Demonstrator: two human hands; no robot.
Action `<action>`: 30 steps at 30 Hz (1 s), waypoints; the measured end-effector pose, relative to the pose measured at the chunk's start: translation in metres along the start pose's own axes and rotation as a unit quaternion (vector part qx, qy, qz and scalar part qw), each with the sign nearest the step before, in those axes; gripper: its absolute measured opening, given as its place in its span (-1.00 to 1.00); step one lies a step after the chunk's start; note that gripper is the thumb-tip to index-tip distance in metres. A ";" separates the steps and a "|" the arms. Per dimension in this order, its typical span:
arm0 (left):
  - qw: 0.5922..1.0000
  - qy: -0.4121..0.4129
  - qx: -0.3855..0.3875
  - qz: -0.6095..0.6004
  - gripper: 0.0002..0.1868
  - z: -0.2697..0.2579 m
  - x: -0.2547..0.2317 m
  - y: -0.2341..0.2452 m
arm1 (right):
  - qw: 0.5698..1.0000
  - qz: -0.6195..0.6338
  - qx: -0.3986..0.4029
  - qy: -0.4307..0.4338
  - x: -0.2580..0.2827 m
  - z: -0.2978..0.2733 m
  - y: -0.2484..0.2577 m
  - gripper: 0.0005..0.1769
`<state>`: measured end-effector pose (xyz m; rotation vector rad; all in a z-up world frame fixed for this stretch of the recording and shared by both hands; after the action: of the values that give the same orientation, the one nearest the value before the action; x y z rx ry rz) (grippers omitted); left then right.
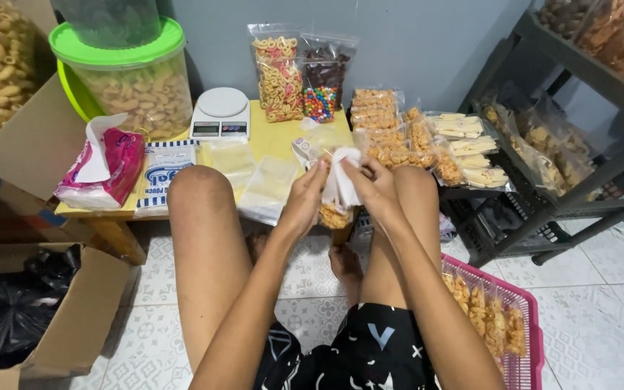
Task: Manual labeling of snack bags by applying stickers and organizing them on a workspace.
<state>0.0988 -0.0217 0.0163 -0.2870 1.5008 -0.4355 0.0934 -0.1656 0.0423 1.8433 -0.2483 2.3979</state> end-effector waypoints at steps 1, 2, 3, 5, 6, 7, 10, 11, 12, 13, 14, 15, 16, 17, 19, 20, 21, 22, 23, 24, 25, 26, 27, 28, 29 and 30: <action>1.000 0.003 0.000 0.000 -0.38 -0.010 -0.010 -0.005 | 1.000 -0.001 -0.001 -0.002 -0.001 0.001 0.006 -0.68; 1.000 -0.006 -0.002 0.014 -0.41 -0.020 -0.022 -0.009 | 0.996 -0.019 0.082 0.032 0.004 0.001 -0.005 -0.45; 0.999 -0.015 -0.005 0.029 -0.45 -0.031 -0.035 -0.013 | 0.983 -0.038 0.165 0.067 0.009 -0.002 -0.015 -0.14; 0.999 -0.014 -0.005 0.041 -0.44 -0.034 -0.040 -0.014 | 0.990 -0.017 0.130 0.056 0.026 -0.013 -0.017 -0.27; 0.998 -0.016 -0.003 0.052 -0.44 -0.033 -0.044 -0.016 | 0.994 0.003 0.093 0.051 0.036 -0.016 -0.014 -0.40; 0.998 -0.017 -0.003 0.053 -0.44 -0.034 -0.046 -0.015 | 0.994 0.004 0.094 0.051 0.031 -0.013 -0.018 -0.40; 0.997 -0.025 0.004 0.075 -0.43 -0.033 -0.045 -0.019 | 0.999 -0.027 0.035 -0.002 0.003 -0.006 -0.010 -0.31; 0.997 -0.021 0.006 0.081 -0.44 -0.031 -0.041 -0.020 | 0.997 -0.072 0.003 -0.010 -0.004 -0.002 -0.005 -0.30; 0.996 -0.017 0.007 0.087 -0.44 -0.029 -0.038 -0.021 | 0.993 -0.117 -0.027 -0.019 -0.011 0.001 0.000 -0.27; 0.996 -0.017 0.008 0.087 -0.44 -0.029 -0.044 -0.023 | 0.993 -0.117 -0.028 -0.019 -0.007 0.002 0.002 -0.27; 0.993 -0.014 -0.007 0.120 -0.41 -0.032 -0.047 -0.020 | 0.984 -0.176 -0.015 -0.006 -0.003 0.001 0.001 -0.39; 0.988 -0.012 -0.023 0.153 -0.38 -0.035 -0.051 -0.017 | 0.972 -0.235 -0.001 0.006 0.000 -0.001 0.000 -0.46; 0.988 -0.010 -0.024 0.154 -0.38 -0.031 -0.043 -0.013 | 0.972 -0.235 -0.001 0.004 -0.006 0.001 0.002 -0.46; 0.989 -0.024 -0.040 0.141 -0.42 -0.028 -0.039 -0.006 | 0.964 -0.267 0.008 -0.002 -0.013 0.003 0.002 -0.48; 0.990 -0.040 -0.058 0.126 -0.45 -0.022 -0.036 0.001 | 0.954 -0.299 0.019 -0.006 -0.029 0.011 0.001 -0.47; 0.988 -0.047 -0.088 0.119 -0.42 -0.022 -0.038 0.008 | 0.963 -0.269 -0.001 0.000 -0.038 0.017 0.003 -0.61; 0.985 -0.055 -0.119 0.112 -0.39 -0.021 -0.040 0.015 | 0.971 -0.238 -0.020 0.005 -0.046 0.024 0.006 -0.74; 0.985 -0.055 -0.120 0.111 -0.39 -0.019 -0.042 0.017 | 0.971 -0.239 -0.018 0.006 -0.050 0.028 0.000 -0.74; 0.981 -0.069 -0.151 0.097 -0.38 -0.019 -0.047 0.025 | 0.990 -0.129 -0.050 -0.023 -0.061 0.031 0.000 -0.76; 0.977 -0.083 -0.180 0.083 -0.37 -0.018 -0.051 0.032 | 0.995 -0.018 -0.082 -0.051 -0.072 0.034 -0.001 -0.77; 0.977 -0.083 -0.179 0.082 -0.37 -0.019 -0.054 0.035 | 0.995 -0.019 -0.082 -0.050 -0.066 0.030 -0.005 -0.77; 0.970 -0.096 -0.211 0.068 -0.35 -0.023 -0.061 0.046 | 0.992 0.021 -0.083 -0.093 -0.068 0.025 -0.013 -0.77; 0.963 -0.108 -0.242 0.055 -0.32 -0.027 -0.068 0.056 | 0.985 0.060 -0.083 -0.136 -0.070 0.019 -0.022 -0.75; 0.962 -0.108 -0.244 0.056 -0.32 -0.025 -0.068 0.061 | 0.985 0.060 -0.081 -0.138 -0.097 0.029 -0.028 -0.75; 0.955 -0.119 -0.269 0.040 -0.34 -0.026 -0.069 0.072 | 0.977 0.056 -0.063 -0.194 -0.134 0.035 -0.038 -0.69; 0.947 -0.129 -0.293 0.025 -0.36 -0.027 -0.069 0.082 | 0.966 0.051 -0.046 -0.250 -0.171 0.039 -0.047 -0.61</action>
<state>0.0787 0.0840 0.0402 -0.7423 1.3467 0.1027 0.1832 -0.1246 -0.1101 2.4110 -0.4955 1.8917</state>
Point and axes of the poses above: each hand's wrist, its own z-axis towards the middle knuckle, its own y-axis out of the back of the hand, x = y × z, the point moved 10 cm from there along z, towards the middle knuckle, and after that the axes turned 6 degrees about y, right-handed, at the moved point
